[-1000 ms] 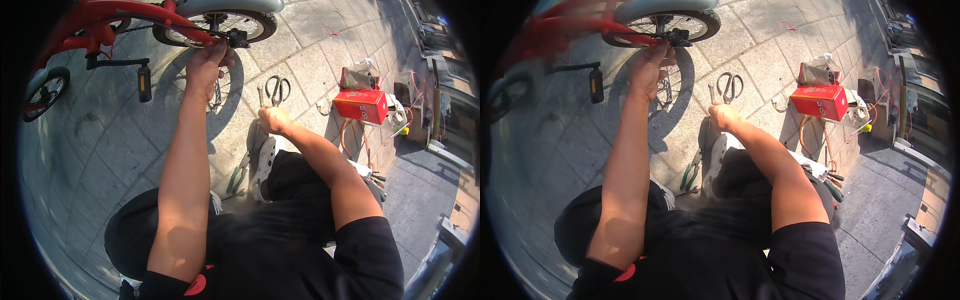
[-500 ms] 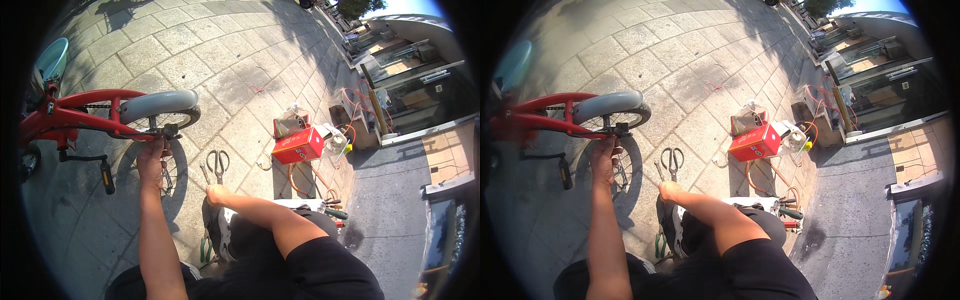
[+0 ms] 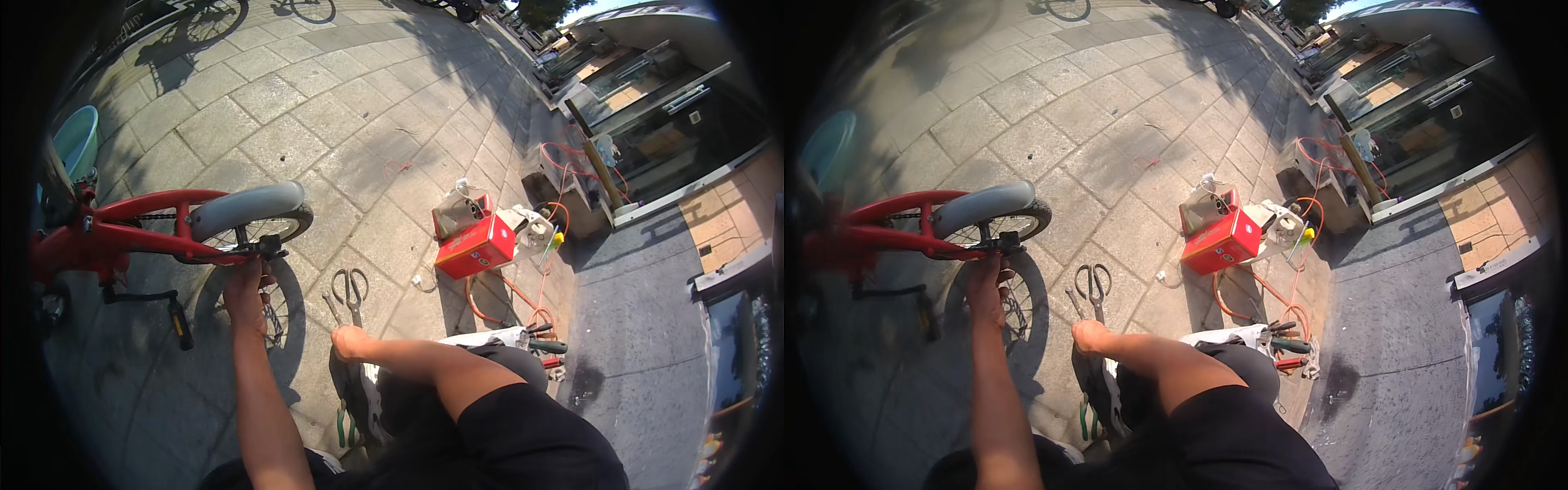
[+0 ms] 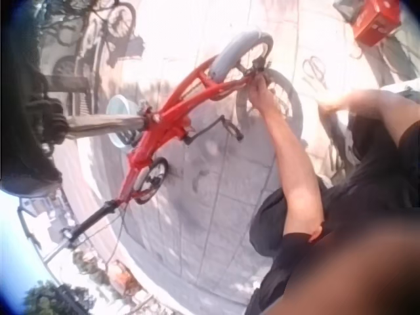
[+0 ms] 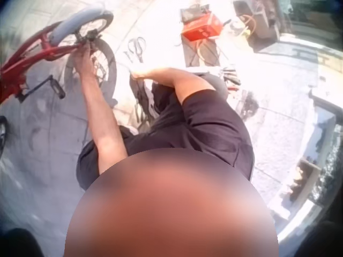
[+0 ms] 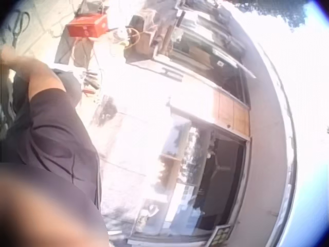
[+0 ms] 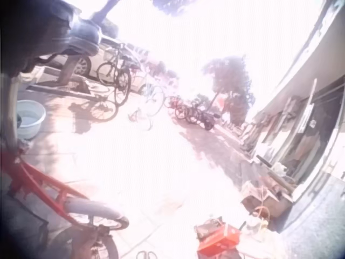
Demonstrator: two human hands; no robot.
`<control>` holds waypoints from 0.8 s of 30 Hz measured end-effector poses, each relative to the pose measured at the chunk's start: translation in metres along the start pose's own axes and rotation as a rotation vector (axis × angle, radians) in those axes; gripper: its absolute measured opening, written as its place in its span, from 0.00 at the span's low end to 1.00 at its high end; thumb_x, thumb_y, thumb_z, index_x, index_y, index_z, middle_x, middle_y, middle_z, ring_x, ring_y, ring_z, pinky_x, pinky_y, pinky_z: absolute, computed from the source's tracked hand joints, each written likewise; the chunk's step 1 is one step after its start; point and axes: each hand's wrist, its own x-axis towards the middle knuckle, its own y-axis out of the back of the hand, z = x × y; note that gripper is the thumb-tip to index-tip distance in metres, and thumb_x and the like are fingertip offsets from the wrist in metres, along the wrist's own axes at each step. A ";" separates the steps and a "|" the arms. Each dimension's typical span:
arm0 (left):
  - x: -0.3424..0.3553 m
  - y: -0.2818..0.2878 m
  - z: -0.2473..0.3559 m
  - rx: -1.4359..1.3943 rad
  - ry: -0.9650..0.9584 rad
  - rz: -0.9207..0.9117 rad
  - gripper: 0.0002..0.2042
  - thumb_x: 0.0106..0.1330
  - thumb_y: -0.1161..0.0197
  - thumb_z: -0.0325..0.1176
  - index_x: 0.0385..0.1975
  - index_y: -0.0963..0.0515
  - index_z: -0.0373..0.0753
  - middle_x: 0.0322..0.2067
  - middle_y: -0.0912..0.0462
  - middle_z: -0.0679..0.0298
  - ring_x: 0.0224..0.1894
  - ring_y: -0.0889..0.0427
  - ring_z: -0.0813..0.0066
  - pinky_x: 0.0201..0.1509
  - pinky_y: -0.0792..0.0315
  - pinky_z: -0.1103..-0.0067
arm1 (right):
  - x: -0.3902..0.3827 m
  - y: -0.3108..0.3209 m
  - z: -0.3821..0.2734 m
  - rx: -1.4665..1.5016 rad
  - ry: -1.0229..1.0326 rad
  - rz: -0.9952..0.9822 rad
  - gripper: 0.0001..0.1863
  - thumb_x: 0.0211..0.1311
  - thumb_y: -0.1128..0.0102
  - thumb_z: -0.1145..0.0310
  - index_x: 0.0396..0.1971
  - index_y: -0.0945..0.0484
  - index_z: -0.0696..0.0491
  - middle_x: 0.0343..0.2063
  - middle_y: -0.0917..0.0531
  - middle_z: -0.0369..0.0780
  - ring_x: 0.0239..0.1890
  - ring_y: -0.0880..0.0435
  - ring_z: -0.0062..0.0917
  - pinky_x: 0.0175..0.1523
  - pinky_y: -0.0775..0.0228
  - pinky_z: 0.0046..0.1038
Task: The person adjusts the rear brake and derailleur on a red folding bicycle using an Allen key and pliers. They tighten bolts, align components, and test the wheel rotation while seated on the pavement.
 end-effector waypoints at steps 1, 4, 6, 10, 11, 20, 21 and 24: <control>0.000 -0.003 -0.007 -0.026 0.018 -0.003 0.13 0.74 0.28 0.46 0.49 0.15 0.46 0.37 0.11 0.74 0.35 0.12 0.84 0.27 0.37 0.85 | -0.006 -0.008 0.014 -0.013 -0.013 0.001 0.11 0.54 0.41 0.66 0.29 0.13 0.57 0.31 0.10 0.53 0.37 0.08 0.50 0.45 0.15 0.45; -0.008 -0.001 0.011 -0.002 -0.004 0.007 0.12 0.74 0.28 0.44 0.46 0.13 0.45 0.35 0.10 0.73 0.35 0.12 0.83 0.27 0.36 0.83 | -0.009 0.007 -0.014 0.111 -0.109 0.127 0.11 0.56 0.41 0.65 0.26 0.15 0.57 0.30 0.11 0.53 0.39 0.09 0.48 0.46 0.15 0.46; -0.010 0.002 0.015 0.002 0.022 0.027 0.12 0.72 0.26 0.45 0.45 0.13 0.45 0.35 0.10 0.72 0.34 0.12 0.82 0.29 0.34 0.82 | -0.003 0.001 -0.020 0.172 -0.174 0.094 0.14 0.58 0.38 0.60 0.24 0.15 0.57 0.31 0.11 0.53 0.38 0.10 0.50 0.45 0.16 0.46; -0.008 0.003 0.009 0.008 0.039 0.024 0.13 0.72 0.26 0.46 0.46 0.13 0.44 0.37 0.09 0.72 0.36 0.12 0.81 0.32 0.33 0.81 | -0.009 0.025 -0.027 0.167 -0.209 -0.001 0.20 0.62 0.38 0.56 0.32 0.14 0.61 0.37 0.12 0.60 0.43 0.10 0.56 0.52 0.17 0.51; -0.010 0.003 0.009 -0.015 0.028 0.039 0.13 0.72 0.26 0.46 0.44 0.12 0.43 0.35 0.10 0.71 0.33 0.15 0.82 0.31 0.33 0.81 | -0.007 0.014 -0.023 0.117 -0.166 0.042 0.19 0.61 0.37 0.57 0.32 0.14 0.61 0.36 0.11 0.59 0.42 0.10 0.55 0.51 0.16 0.50; -0.012 -0.006 0.006 -0.027 -0.011 0.042 0.15 0.74 0.29 0.44 0.48 0.13 0.39 0.35 0.10 0.67 0.33 0.15 0.81 0.33 0.27 0.80 | -0.004 0.019 -0.006 0.126 -0.210 -0.071 0.14 0.63 0.39 0.62 0.32 0.15 0.60 0.38 0.12 0.58 0.43 0.10 0.53 0.51 0.16 0.48; -0.013 -0.006 0.007 -0.024 -0.004 0.040 0.15 0.74 0.29 0.44 0.49 0.14 0.38 0.36 0.10 0.67 0.34 0.14 0.80 0.34 0.27 0.80 | -0.008 0.023 -0.012 0.111 -0.195 -0.053 0.14 0.63 0.40 0.62 0.33 0.15 0.60 0.38 0.12 0.58 0.43 0.10 0.53 0.52 0.16 0.48; -0.013 -0.008 0.009 -0.026 0.013 0.030 0.17 0.76 0.30 0.46 0.50 0.14 0.38 0.36 0.10 0.67 0.35 0.13 0.79 0.37 0.26 0.79 | -0.009 0.019 -0.018 0.077 -0.192 -0.024 0.14 0.64 0.40 0.63 0.34 0.15 0.59 0.38 0.12 0.57 0.44 0.10 0.51 0.51 0.16 0.48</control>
